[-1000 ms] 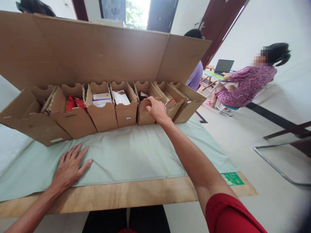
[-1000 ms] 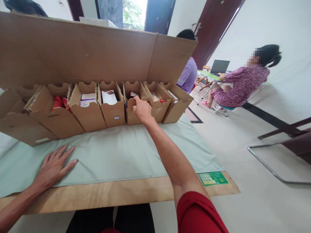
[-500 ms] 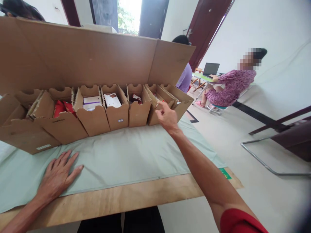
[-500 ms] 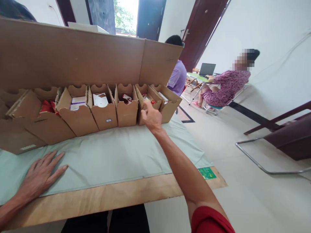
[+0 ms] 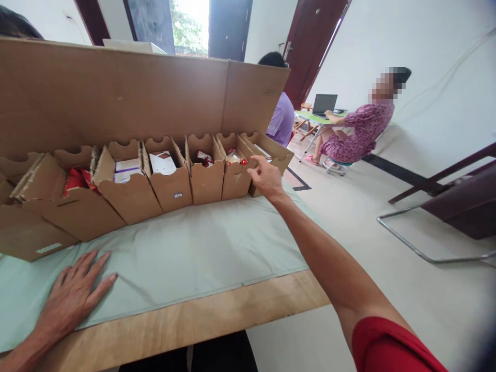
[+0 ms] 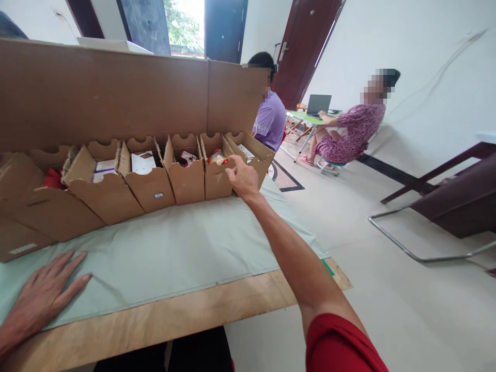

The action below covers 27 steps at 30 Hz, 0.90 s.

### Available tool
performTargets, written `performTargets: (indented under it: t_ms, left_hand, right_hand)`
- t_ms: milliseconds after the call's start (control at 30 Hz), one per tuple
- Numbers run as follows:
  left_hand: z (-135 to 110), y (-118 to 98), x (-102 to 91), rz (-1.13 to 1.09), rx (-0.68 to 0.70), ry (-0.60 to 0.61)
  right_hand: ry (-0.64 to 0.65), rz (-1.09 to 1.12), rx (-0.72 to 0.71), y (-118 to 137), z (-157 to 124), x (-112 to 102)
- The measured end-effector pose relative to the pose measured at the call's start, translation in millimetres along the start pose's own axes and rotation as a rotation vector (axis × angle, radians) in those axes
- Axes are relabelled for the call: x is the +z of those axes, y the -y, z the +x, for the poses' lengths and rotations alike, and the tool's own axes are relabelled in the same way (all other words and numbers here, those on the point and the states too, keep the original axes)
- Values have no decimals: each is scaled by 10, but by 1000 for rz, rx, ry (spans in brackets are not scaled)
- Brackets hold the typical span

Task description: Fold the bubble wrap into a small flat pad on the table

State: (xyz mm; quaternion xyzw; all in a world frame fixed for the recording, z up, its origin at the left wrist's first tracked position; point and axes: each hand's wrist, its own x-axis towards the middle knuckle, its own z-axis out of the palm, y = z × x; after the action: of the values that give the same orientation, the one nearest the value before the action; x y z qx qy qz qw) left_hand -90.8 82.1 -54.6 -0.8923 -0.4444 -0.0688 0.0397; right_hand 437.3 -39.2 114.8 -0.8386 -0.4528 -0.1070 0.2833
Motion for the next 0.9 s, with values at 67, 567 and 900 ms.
performTargets:
  t_ms: [67,567,900]
  left_hand:
    - [-8,6,-2,-15,-13,-4]
    - [54,16,14,-116,-66,-13]
    - [16,-315,-470,-64,-127,132]
  right_hand:
    - [-99,8,49,-250,17,-153]
    - [96,-124,82,-703,234,-391]
    - [232,-2,-432,-542,-1489,416]
